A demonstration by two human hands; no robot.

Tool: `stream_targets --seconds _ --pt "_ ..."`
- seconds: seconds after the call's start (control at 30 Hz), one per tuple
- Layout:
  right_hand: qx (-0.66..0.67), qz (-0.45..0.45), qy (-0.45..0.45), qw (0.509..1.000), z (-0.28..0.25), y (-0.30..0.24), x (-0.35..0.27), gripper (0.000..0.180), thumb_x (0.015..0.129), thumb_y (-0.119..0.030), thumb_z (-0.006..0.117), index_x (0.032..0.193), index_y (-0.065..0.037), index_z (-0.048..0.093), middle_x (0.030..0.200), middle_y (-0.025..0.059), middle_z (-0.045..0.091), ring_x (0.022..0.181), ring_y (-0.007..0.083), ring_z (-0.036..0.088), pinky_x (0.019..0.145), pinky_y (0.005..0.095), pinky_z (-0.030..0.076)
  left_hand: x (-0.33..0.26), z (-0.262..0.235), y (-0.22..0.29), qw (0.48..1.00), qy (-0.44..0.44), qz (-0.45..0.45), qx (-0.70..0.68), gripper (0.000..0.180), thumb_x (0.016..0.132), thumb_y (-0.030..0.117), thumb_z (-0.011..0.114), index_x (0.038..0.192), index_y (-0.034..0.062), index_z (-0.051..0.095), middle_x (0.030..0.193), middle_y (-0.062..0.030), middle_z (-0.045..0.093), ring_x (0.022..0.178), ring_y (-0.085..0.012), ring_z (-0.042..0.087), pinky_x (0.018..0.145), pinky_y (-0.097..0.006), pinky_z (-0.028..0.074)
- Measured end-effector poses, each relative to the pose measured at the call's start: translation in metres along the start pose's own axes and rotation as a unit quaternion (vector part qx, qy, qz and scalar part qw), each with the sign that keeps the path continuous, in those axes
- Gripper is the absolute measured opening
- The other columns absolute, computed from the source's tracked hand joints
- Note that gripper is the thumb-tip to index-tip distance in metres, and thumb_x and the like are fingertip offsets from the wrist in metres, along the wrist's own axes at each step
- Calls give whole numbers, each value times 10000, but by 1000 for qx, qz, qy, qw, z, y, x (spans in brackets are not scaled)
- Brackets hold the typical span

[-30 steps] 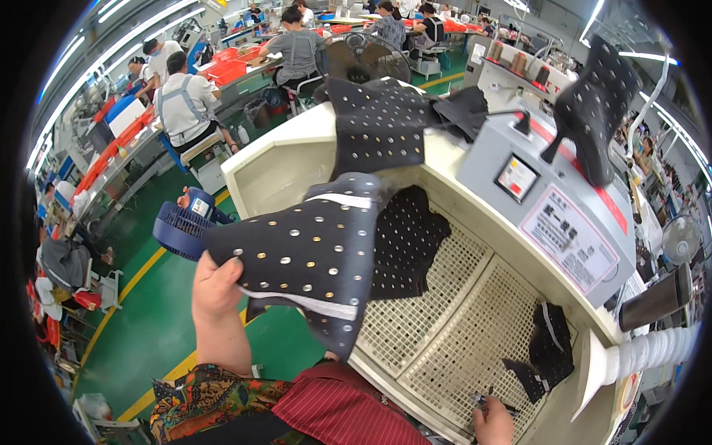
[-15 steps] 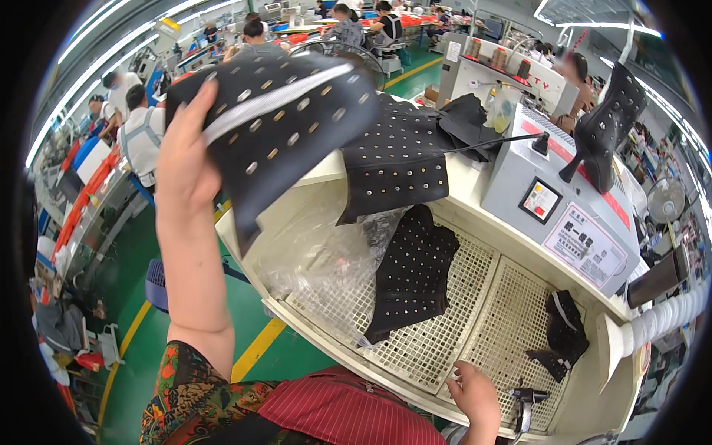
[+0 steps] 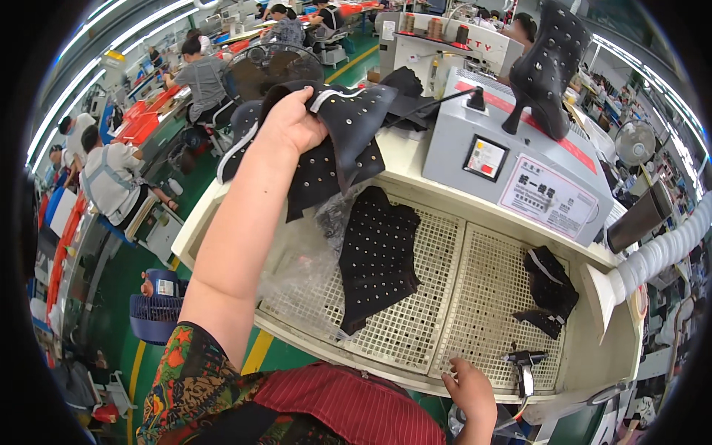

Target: The person uses a hot glue gun to attach white strips to black fabric pieces with gold studs. They repeatedly pick up fabric pieces, apply glue to the edges, press the strips into place, and then place the finished items into a white basket.

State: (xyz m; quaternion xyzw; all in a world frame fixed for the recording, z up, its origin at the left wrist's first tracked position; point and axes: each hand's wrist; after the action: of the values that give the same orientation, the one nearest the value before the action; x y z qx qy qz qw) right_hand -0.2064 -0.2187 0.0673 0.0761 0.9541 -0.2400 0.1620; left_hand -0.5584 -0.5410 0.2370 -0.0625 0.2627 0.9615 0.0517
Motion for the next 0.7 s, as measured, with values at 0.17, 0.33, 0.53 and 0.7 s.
stream_targets --seconds 0.17,0.33,0.53,0.7 --pt "-12 6 -3 1000 -2 9 3 402 799 -224 670 1128 -20 564 969 177 659 866 337 639 748 416 507 -26 -12 14 987 -21 -7 157 333 971 222 434 1205 -13 458 1168 -162 561 1106 -311 549 1001 -457 430" --pt "-20 -43 3 999 0 24 10 383 794 -201 667 1117 -16 578 950 165 658 807 321 650 717 393 514 -74 -37 18 973 -45 20 224 433 950 207 492 1303 -20 390 1302 -178 460 1214 -316 471 1026 -441 401" --pt "-21 -51 -12 998 -9 40 9 398 802 -209 656 1138 -30 543 1003 194 643 926 385 608 786 436 489 -138 -69 -32 885 12 247 394 451 929 207 536 1322 27 404 1283 -141 500 1072 -209 549 855 -343 461" --pt "-2 -83 -5 997 -14 50 8 381 815 -180 635 1148 -20 544 1019 202 627 924 373 606 796 433 485 -189 -118 -115 778 -166 2 605 256 918 142 545 1153 43 567 1032 -69 636 926 -154 605 795 -280 476"
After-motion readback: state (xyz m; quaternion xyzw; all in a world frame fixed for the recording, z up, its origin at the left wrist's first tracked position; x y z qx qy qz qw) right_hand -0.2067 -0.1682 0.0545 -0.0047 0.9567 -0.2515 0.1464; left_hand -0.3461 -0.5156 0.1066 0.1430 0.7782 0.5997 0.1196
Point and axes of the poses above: each hand's wrist, its own x-axis towards the middle knuckle, its own z-axis out of the palm, y = z × x
